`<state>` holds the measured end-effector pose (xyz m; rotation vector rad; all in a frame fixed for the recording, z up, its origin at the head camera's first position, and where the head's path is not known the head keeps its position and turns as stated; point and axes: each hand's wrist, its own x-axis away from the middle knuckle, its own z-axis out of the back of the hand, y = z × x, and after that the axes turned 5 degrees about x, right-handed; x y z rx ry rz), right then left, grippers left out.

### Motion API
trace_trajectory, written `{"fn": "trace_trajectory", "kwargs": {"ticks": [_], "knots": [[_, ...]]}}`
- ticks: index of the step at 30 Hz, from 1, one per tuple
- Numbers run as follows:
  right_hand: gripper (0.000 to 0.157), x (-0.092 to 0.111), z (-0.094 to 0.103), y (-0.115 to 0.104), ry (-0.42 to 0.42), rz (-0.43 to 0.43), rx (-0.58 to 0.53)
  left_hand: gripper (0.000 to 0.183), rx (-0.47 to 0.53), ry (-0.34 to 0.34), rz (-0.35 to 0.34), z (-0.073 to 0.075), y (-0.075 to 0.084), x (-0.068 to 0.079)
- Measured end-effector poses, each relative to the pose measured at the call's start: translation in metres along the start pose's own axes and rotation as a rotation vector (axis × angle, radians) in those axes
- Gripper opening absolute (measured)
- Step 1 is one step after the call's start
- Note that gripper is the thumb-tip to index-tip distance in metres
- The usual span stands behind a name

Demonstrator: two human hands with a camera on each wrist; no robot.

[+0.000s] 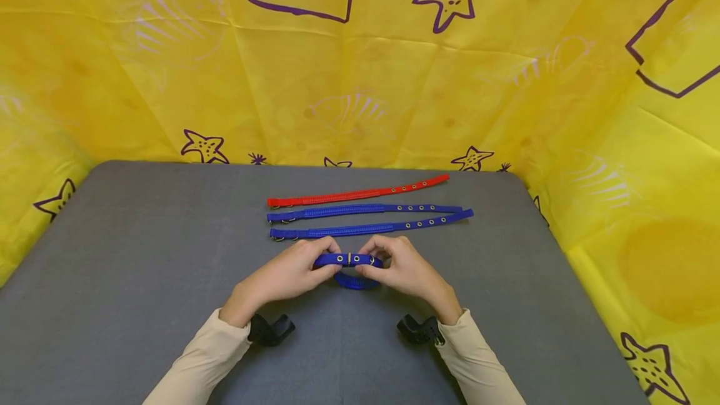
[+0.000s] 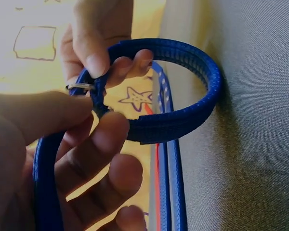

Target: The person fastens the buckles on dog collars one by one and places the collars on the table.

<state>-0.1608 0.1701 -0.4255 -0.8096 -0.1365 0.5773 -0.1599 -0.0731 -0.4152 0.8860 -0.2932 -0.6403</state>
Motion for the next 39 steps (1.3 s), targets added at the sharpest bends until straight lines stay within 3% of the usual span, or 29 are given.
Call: {"fn": "trace_trajectory", "kwargs": {"ticks": [8,17,25,39], "knots": [[0.011,0.0013,0.0024,-0.0003,-0.03,0.034,0.003,0.014,0.155,-0.165,0.0,0.0058,-0.006,0.0029],[0.012,0.0007,0.0042,-0.0004,-0.032,0.058,0.001,0.015,0.257,-0.236,0.028,0.0104,-0.0053,0.0028],[0.012,0.0008,0.0024,0.0004,-0.027,0.06,-0.02,0.012,0.283,-0.228,0.02,0.0081,-0.0072,0.0021],[0.011,-0.0003,-0.0006,0.0017,0.004,0.038,-0.043,0.012,0.366,-0.124,0.028,0.0012,-0.0077,-0.0005]]}}
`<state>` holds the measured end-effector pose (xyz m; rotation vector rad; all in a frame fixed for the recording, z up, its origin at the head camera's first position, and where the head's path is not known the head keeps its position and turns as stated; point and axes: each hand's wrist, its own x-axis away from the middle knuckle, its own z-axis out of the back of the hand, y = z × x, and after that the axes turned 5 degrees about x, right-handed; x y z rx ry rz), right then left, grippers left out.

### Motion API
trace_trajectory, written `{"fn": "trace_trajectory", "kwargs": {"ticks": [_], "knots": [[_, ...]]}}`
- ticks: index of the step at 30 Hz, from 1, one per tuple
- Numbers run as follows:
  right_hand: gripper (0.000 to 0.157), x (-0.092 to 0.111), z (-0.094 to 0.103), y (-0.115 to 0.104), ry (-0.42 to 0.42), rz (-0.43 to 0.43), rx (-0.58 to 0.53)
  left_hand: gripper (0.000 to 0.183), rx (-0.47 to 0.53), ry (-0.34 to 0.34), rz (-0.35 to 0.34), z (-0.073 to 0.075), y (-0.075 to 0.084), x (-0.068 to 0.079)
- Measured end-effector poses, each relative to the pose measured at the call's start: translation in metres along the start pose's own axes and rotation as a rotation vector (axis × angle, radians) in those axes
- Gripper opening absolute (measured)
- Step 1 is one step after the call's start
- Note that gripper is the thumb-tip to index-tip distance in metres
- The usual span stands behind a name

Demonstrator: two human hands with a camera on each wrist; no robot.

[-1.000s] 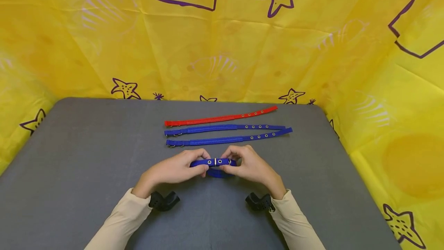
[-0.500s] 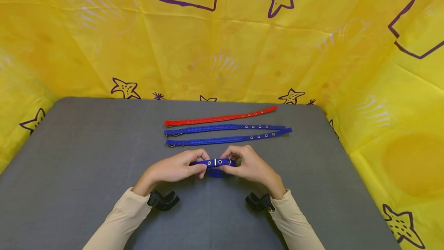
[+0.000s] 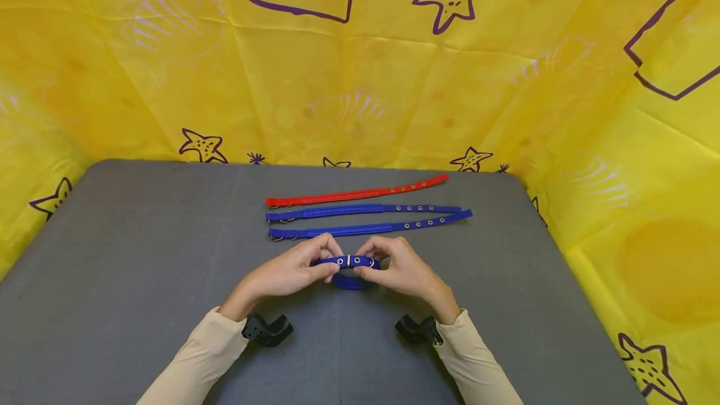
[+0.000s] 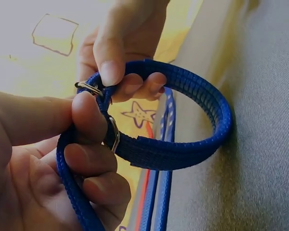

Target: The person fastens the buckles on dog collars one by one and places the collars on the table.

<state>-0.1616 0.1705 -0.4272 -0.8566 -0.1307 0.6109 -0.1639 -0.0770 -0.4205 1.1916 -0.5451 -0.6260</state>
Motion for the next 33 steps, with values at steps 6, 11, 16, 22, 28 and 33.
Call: {"fn": "trace_trajectory", "kwargs": {"ticks": [6,11,16,22,28,33], "knots": [[0.011,-0.0005,0.0029,0.0,-0.002,-0.011,0.04,0.016,-0.068,0.067,-0.044,0.0001,-0.0036,-0.0013],[0.012,0.0008,0.0047,0.0009,-0.007,-0.025,0.058,0.015,-0.106,0.116,-0.062,0.0012,-0.0047,-0.0007],[0.012,0.0018,0.0032,-0.0004,0.003,-0.027,0.057,0.011,-0.135,0.145,-0.079,0.001,-0.0024,0.0004],[0.011,0.002,0.0006,-0.0004,0.019,-0.008,0.049,0.01,-0.16,0.156,-0.088,-0.0004,-0.0053,-0.0007],[0.011,0.0023,0.0009,-0.0017,0.015,-0.018,0.029,0.006,-0.232,0.182,-0.14,-0.0043,-0.0079,-0.0028],[0.011,0.0017,0.0008,-0.0026,0.02,-0.015,0.014,0.005,-0.269,0.229,-0.197,-0.007,-0.009,-0.0039]]}}
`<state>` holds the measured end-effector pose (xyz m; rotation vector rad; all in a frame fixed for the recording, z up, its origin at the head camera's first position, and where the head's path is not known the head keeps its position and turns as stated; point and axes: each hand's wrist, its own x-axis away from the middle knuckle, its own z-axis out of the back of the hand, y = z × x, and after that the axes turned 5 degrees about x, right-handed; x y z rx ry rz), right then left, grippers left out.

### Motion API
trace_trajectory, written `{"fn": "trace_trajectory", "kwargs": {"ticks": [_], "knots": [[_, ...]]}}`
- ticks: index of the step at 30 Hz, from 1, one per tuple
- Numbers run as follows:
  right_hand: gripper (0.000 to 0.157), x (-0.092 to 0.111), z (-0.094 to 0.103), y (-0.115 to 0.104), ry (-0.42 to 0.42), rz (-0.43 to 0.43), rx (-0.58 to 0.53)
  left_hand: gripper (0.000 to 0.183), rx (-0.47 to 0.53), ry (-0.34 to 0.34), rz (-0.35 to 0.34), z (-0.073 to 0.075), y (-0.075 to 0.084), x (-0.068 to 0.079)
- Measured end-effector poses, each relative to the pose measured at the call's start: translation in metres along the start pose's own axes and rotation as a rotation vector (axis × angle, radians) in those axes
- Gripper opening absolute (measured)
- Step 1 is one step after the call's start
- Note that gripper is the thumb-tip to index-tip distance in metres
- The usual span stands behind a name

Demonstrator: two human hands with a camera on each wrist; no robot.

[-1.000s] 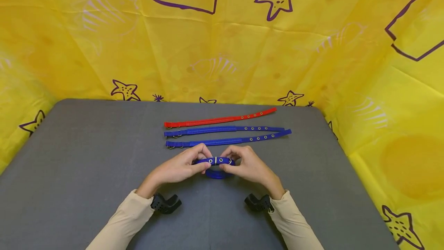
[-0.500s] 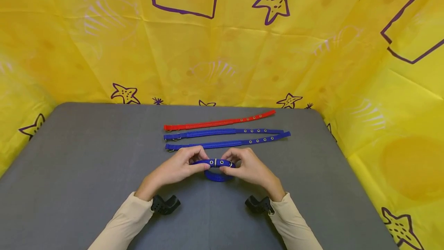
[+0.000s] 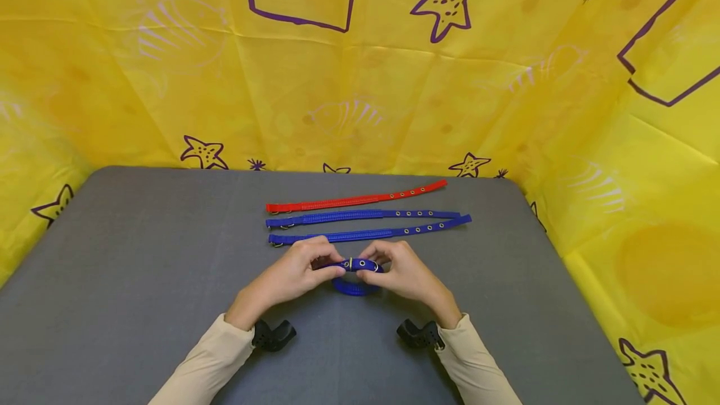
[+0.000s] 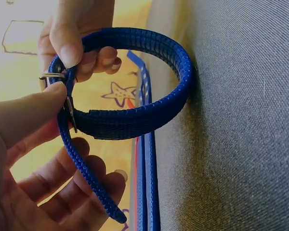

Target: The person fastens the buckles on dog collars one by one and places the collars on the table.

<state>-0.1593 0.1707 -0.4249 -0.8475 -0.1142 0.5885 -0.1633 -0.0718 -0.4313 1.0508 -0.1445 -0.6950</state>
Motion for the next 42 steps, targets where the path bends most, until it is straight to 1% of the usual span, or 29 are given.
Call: {"fn": "trace_trajectory", "kwargs": {"ticks": [4,10,15,19,23,25,29,31,33,35,38,40,42], "knots": [[0.013,0.0,0.0,0.0,0.019,0.008,0.031,0.005,-0.035,0.042,-0.026,0.0,0.002,0.001],[0.02,-0.001,-0.001,-0.002,0.037,0.014,0.094,0.006,-0.066,0.064,-0.052,0.002,0.005,0.0],[0.016,-0.001,-0.004,-0.002,0.053,0.066,0.101,0.007,-0.081,0.077,-0.089,-0.003,0.009,0.0],[0.014,0.0,-0.003,-0.001,0.066,0.081,0.1,0.01,-0.12,0.107,-0.118,-0.007,0.012,-0.001],[0.017,0.001,0.002,0.001,0.05,0.056,0.109,0.016,-0.13,0.121,-0.1,-0.007,0.01,-0.001],[0.018,0.001,0.005,0.003,0.04,0.029,0.115,0.018,-0.126,0.117,-0.072,-0.005,0.007,-0.001],[0.02,0.002,0.01,0.007,0.029,-0.021,0.116,0.018,-0.094,0.109,0.009,0.003,0.005,0.001],[0.02,0.002,0.011,0.008,0.024,-0.038,0.111,0.018,-0.073,0.103,0.031,0.006,0.004,0.002],[0.02,0.001,0.011,0.008,0.021,-0.043,0.097,0.017,-0.049,0.103,0.034,0.008,0.004,0.002],[0.021,0.0,0.009,0.007,0.019,-0.042,0.087,0.015,-0.03,0.112,0.023,0.009,0.004,0.002],[0.023,-0.001,0.003,0.005,0.023,-0.008,0.085,0.015,0.008,0.136,-0.001,0.008,0.005,0.002],[0.023,-0.002,0.0,0.004,0.03,0.006,0.085,0.015,0.017,0.146,-0.006,0.008,0.006,0.001],[0.023,-0.002,-0.002,0.004,0.038,0.007,0.083,0.016,0.016,0.142,0.002,0.008,0.006,0.0]]}}
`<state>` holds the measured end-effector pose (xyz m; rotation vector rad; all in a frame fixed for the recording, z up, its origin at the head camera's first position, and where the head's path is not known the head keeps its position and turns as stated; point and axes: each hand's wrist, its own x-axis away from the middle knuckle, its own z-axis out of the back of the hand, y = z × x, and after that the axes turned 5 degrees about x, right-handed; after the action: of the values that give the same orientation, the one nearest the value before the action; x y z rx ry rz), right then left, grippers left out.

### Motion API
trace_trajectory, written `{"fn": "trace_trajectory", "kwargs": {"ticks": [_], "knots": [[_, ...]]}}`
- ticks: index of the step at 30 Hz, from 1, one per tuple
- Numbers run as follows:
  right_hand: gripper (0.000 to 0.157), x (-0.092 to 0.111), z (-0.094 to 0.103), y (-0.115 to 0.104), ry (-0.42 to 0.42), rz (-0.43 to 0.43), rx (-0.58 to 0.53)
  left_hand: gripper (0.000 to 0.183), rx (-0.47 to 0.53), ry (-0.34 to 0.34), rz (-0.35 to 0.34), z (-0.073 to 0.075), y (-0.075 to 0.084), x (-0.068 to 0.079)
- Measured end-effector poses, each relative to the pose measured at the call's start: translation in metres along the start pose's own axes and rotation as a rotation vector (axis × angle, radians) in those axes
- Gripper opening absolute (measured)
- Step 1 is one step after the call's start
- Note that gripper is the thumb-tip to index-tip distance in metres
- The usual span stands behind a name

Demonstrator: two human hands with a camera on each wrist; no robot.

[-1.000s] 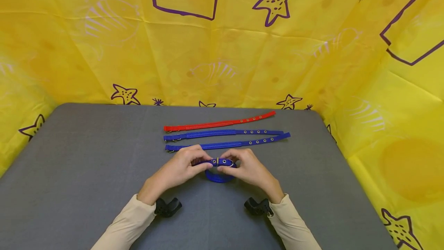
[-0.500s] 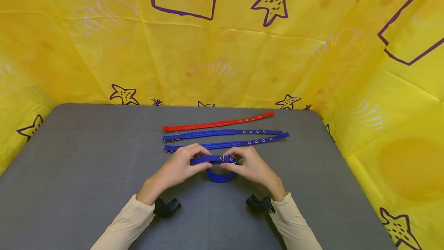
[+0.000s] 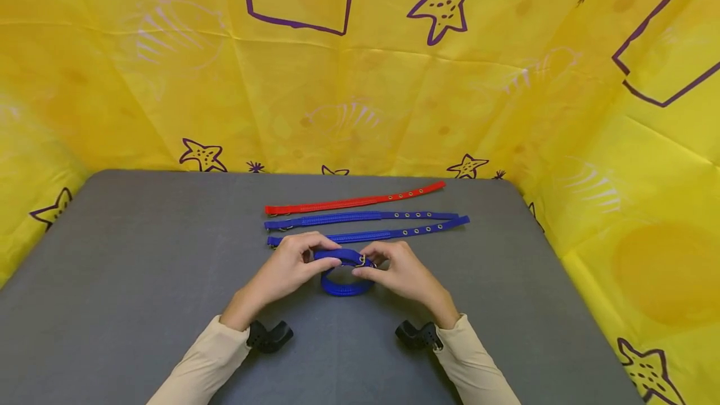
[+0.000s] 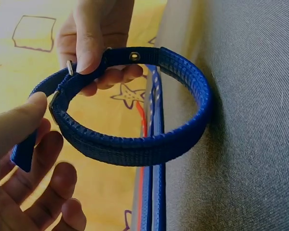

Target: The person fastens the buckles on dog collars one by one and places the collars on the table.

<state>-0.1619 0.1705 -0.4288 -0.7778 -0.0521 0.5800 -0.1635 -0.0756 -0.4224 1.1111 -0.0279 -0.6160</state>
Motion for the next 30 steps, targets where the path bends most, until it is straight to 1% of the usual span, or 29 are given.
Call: {"fn": "trace_trajectory", "kwargs": {"ticks": [4,7,9,12,14,17,20,23,26,30], "knots": [[0.021,0.0,0.001,0.001,0.004,-0.033,0.0,0.026,-0.026,-0.041,0.062,0.0,-0.002,-0.001],[0.022,0.001,0.003,0.002,0.006,-0.051,0.013,0.031,-0.023,-0.074,0.117,-0.001,-0.005,-0.001],[0.024,0.002,0.005,0.001,0.01,-0.059,0.012,0.029,-0.014,-0.085,0.143,-0.002,-0.007,-0.002],[0.026,0.003,0.007,0.0,0.025,-0.052,-0.011,0.023,0.005,-0.093,0.153,-0.004,-0.009,-0.002],[0.025,0.003,0.007,-0.002,0.05,-0.033,-0.025,0.02,0.02,-0.096,0.142,-0.005,-0.009,-0.002],[0.023,0.002,0.006,-0.004,0.1,0.018,-0.025,0.021,0.06,-0.102,0.125,-0.008,-0.009,-0.002],[0.022,0.001,0.005,-0.006,0.153,0.077,-0.005,0.022,0.1,-0.104,0.124,-0.011,-0.008,-0.003],[0.024,0.001,0.004,-0.008,0.193,0.132,0.004,0.02,0.119,-0.103,0.124,-0.013,-0.005,-0.003],[0.027,0.001,0.003,-0.009,0.213,0.175,0.007,0.02,0.112,-0.098,0.127,-0.015,-0.005,-0.002],[0.029,0.002,0.002,-0.009,0.213,0.218,0.01,0.024,0.103,-0.084,0.12,-0.018,-0.005,-0.001]]}}
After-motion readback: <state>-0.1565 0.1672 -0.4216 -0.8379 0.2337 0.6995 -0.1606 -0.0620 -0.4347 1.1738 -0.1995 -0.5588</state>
